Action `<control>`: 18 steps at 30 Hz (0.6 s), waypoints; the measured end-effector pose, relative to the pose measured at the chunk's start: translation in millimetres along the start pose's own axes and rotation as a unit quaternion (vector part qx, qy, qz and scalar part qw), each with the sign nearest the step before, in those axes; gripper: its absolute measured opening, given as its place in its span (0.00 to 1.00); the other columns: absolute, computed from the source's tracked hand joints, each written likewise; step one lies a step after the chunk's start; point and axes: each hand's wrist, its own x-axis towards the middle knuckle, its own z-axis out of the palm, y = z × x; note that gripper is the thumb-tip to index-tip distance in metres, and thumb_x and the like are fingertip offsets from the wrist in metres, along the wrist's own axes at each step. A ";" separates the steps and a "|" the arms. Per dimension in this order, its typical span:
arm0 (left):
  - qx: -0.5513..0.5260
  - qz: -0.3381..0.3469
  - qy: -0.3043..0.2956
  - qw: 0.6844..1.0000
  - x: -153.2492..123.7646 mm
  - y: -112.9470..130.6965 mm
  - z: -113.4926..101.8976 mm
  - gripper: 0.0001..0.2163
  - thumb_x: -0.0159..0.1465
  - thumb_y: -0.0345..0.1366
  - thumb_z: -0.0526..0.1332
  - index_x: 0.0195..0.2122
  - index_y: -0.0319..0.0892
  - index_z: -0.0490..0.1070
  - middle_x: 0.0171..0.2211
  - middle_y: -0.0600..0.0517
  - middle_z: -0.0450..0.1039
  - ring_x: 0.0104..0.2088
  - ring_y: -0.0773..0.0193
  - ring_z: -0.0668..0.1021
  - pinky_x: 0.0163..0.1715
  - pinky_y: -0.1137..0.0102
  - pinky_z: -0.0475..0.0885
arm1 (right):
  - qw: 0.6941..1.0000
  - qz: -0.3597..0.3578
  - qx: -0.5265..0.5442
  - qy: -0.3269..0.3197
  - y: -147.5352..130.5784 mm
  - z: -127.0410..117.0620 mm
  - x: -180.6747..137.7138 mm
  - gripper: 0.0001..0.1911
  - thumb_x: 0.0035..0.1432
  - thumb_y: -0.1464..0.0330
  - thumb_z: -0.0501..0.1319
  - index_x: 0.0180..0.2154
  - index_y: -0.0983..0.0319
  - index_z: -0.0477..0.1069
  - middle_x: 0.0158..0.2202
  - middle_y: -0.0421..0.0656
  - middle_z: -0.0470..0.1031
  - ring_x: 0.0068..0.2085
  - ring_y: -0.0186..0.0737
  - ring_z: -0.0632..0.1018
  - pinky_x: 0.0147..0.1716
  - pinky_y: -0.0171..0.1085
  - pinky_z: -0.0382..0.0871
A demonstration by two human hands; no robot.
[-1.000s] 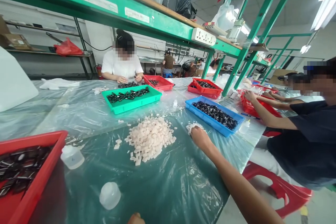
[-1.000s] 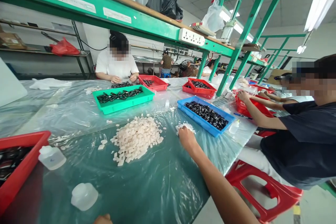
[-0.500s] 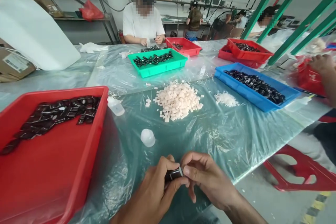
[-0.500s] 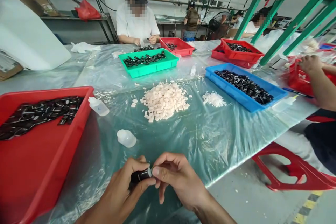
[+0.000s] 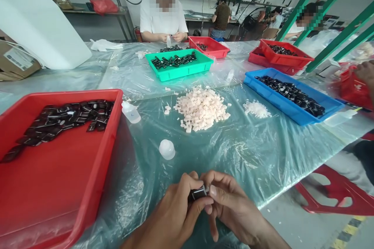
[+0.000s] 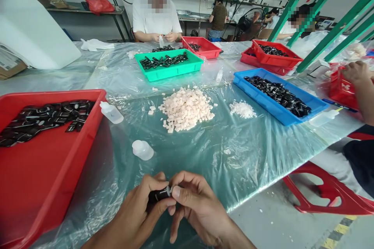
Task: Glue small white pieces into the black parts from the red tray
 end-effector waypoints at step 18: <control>0.094 0.006 -0.005 0.996 -4.3 1.2 2.6 0.08 0.69 0.32 0.62 0.47 0.50 0.69 0.50 0.51 0.83 0.43 0.55 0.87 0.42 0.67 0.82 | 0.995 0.039 0.088 -0.038 11.3 -5.2 4.5 0.10 0.65 0.67 0.67 0.36 0.63 0.67 0.26 0.35 0.69 0.24 0.26 0.74 0.23 0.30 0.80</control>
